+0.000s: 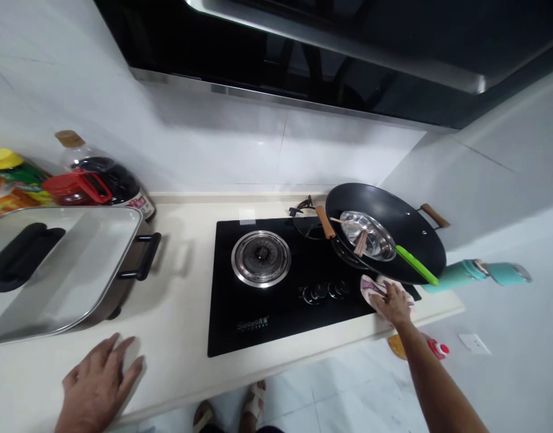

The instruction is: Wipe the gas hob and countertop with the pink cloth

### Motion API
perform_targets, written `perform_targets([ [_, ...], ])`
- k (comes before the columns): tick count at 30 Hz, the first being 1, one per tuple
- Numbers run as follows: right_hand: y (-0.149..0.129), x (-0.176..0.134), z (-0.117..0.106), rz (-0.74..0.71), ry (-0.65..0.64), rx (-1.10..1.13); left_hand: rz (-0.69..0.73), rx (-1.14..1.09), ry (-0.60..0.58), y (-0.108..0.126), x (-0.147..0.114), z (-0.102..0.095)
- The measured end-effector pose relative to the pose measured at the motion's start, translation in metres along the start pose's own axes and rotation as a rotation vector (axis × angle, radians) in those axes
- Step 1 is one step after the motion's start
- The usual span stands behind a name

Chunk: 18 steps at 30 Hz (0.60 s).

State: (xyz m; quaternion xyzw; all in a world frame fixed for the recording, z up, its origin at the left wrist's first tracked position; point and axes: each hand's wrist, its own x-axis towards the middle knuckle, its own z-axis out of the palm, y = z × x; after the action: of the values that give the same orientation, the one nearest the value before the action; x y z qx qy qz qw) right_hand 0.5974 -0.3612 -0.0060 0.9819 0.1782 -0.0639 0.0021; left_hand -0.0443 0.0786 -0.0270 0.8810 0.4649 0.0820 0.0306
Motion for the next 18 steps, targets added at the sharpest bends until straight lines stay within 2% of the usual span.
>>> perform_targets([
  [5, -0.06, -0.083, 0.021, -0.117, 0.029, 0.063, -0.004, -0.01, 0.008, 0.01, 0.005, -0.01],
  [10, -0.154, -0.184, 0.049, -0.21, 0.072, 0.125, 0.005, -0.04, -0.019, 0.01, 0.007, -0.016],
  [12, -0.192, -0.218, 0.057, -0.332, 0.042, 0.189, 0.013, -0.036, -0.022, 0.011, 0.007, -0.018],
  [15, -0.235, -0.256, 0.061, -0.597, -0.049, 0.287, 0.016, -0.023, -0.011, 0.012, 0.006, -0.018],
  [18, -0.244, -0.272, 0.056, -0.771, -0.164, 0.32, 0.022, -0.013, -0.013, 0.014, 0.005, -0.018],
])
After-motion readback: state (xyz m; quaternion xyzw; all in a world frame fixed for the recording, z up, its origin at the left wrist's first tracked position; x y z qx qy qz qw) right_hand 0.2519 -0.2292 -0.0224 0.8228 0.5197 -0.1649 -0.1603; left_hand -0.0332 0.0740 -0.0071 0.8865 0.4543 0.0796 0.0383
